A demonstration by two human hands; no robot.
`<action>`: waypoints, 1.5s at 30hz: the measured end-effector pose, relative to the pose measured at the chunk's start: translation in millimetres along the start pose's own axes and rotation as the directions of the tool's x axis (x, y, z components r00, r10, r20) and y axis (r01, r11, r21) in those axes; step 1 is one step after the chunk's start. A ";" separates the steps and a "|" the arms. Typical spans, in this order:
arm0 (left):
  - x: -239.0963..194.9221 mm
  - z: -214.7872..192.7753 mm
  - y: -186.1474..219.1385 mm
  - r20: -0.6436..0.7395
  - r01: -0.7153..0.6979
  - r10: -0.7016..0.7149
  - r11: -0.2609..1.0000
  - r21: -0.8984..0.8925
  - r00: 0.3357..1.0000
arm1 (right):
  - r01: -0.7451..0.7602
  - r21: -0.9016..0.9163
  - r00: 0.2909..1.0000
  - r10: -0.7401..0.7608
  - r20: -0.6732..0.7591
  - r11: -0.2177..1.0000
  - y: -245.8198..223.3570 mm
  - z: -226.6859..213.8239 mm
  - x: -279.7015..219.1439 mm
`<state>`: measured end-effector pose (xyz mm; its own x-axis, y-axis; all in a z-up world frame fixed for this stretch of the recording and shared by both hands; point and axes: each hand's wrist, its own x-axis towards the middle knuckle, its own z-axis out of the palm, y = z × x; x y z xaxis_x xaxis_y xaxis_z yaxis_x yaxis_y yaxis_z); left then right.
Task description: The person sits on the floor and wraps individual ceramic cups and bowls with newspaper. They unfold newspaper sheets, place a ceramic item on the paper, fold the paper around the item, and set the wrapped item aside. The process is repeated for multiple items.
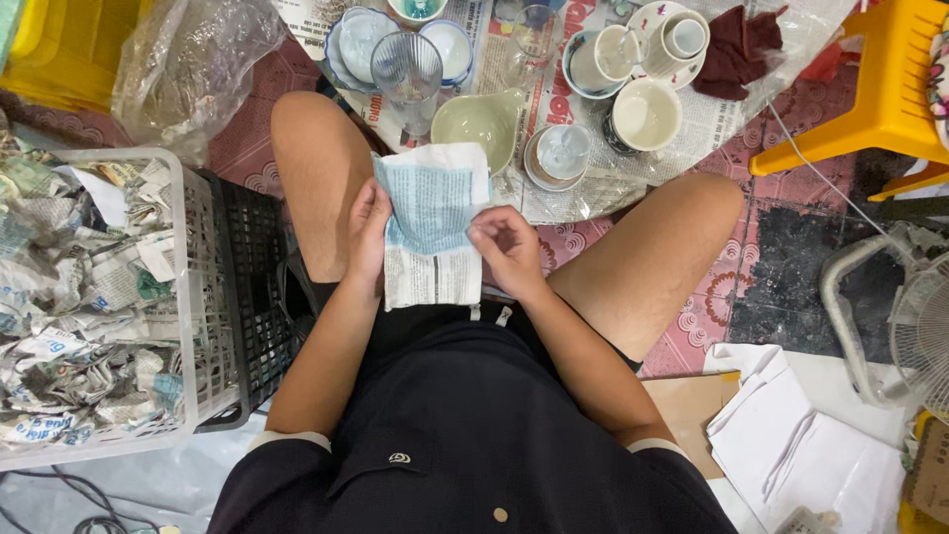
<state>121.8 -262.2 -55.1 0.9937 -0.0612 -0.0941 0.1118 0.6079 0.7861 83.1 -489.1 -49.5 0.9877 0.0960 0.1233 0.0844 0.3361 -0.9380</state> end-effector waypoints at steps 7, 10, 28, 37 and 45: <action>3.5 -0.8 -2.8 0.025 -0.030 0.028 0.995 0.091 0.999 | -0.034 0.211 0.998 0.023 0.056 0.977 3.1 -11.6 1.5; 1.3 8.2 -0.2 -0.020 -0.036 0.040 0.988 0.151 0.999 | -0.036 0.252 0.990 -0.001 0.144 0.967 -4.8 -10.1 -0.7; -29.5 57.6 4.7 0.018 -0.232 0.323 0.638 0.734 0.946 | -0.113 0.210 0.981 0.075 0.179 0.971 38.6 -35.0 -16.6; -62.5 93.1 60.7 0.327 -0.272 0.028 0.626 0.731 0.944 | -0.175 0.032 0.965 0.165 0.203 0.984 34.6 -14.4 -17.8; -63.2 31.2 106.9 0.012 0.071 -0.112 0.702 0.709 0.994 | -0.170 -0.037 0.985 0.170 -0.004 0.985 -27.1 -4.3 6.7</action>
<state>71.2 -218.0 53.9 0.9749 -0.1385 -0.1743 0.1550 -0.1392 0.9780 88.0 -501.6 -24.7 0.9883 0.1477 -0.0390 -0.0797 0.2803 -0.9566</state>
